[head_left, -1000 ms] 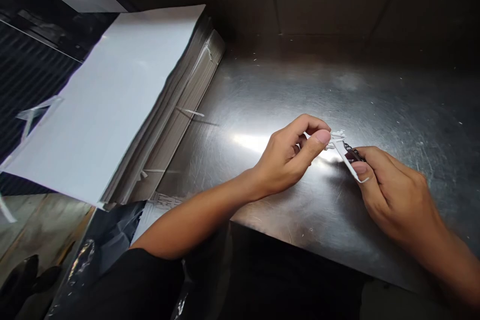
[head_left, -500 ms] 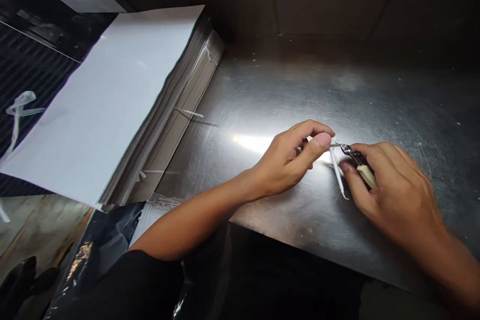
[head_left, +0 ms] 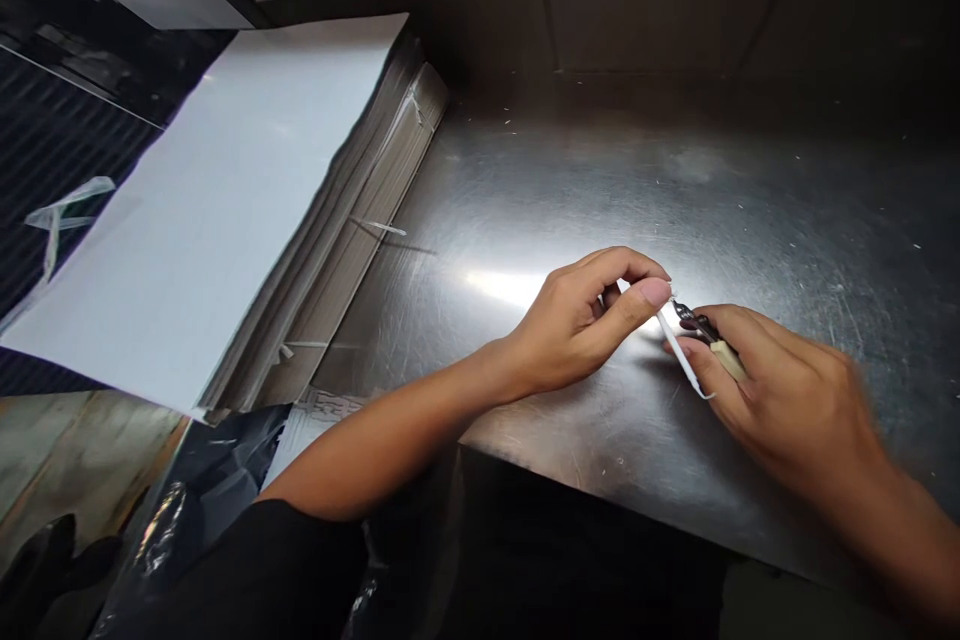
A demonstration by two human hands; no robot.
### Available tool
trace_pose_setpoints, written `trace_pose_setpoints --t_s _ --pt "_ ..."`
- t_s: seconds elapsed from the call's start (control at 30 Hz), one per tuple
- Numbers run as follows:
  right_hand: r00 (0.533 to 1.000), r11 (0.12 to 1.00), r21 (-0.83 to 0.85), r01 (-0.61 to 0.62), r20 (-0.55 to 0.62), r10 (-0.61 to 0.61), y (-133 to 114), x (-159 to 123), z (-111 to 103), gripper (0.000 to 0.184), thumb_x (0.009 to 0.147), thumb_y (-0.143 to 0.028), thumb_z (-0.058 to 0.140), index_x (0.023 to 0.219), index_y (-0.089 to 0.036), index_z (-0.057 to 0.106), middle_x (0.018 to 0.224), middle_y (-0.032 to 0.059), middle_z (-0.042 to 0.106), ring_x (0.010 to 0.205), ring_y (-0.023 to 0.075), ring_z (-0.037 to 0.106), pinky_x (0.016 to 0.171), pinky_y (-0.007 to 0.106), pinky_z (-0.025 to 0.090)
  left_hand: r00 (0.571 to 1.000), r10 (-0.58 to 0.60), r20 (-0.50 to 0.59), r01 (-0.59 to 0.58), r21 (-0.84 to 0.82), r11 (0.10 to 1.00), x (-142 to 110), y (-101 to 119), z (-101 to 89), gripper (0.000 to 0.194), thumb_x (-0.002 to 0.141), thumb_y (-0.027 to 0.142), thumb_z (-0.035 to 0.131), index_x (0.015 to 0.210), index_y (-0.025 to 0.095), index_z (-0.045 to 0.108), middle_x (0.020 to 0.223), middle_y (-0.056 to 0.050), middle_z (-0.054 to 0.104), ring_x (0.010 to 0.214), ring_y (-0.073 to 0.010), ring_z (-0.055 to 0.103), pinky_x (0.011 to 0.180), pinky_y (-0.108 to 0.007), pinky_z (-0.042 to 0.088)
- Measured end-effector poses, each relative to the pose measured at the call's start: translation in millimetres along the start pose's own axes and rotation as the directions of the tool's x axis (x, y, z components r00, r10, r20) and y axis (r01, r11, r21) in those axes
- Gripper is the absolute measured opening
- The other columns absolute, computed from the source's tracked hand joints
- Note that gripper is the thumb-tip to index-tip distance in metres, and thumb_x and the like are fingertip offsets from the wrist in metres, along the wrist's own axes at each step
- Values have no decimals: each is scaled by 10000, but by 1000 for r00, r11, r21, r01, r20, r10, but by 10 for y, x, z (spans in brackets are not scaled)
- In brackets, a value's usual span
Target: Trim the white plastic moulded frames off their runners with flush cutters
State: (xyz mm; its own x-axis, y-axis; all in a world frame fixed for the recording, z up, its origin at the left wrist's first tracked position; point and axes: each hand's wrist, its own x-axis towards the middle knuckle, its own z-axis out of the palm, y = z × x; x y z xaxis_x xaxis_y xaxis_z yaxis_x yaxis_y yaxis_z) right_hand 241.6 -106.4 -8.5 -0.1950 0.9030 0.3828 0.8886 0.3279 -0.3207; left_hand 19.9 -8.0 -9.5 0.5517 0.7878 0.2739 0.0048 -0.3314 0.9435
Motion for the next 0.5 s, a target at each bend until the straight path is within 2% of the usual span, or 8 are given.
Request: trace_pose_setpoints --t_s 0.17,0.4,0.5 --pt "1000 1000 26 16 12 -16 -6 -4 -10 551 1310 -591 382 1056 -185 654 808 -28 661 587 139 590 547 320 377 1000 8 -3 -8 -5 1000 0 9 4 314 1154 498 698 1084 203 779 989 -46 796 724 -132 660 651 -276 541" --pt "999 996 89 11 50 -15 -37 12 -39 576 1307 -607 379 933 -205 550 713 -65 569 486 105 474 499 315 340 998 46 -32 -47 -38 998 5 47 20 271 1133 443 748 1032 194 780 888 -17 759 646 -102 618 593 -259 501" --pt "999 997 79 -10 53 5 -31 6 -35 576 1307 -609 364 958 -203 577 741 -52 578 532 121 508 529 325 354 998 57 -38 -59 -54 997 -7 30 29 277 1120 448 769 1007 195 781 850 -12 754 623 -98 612 572 -251 494"
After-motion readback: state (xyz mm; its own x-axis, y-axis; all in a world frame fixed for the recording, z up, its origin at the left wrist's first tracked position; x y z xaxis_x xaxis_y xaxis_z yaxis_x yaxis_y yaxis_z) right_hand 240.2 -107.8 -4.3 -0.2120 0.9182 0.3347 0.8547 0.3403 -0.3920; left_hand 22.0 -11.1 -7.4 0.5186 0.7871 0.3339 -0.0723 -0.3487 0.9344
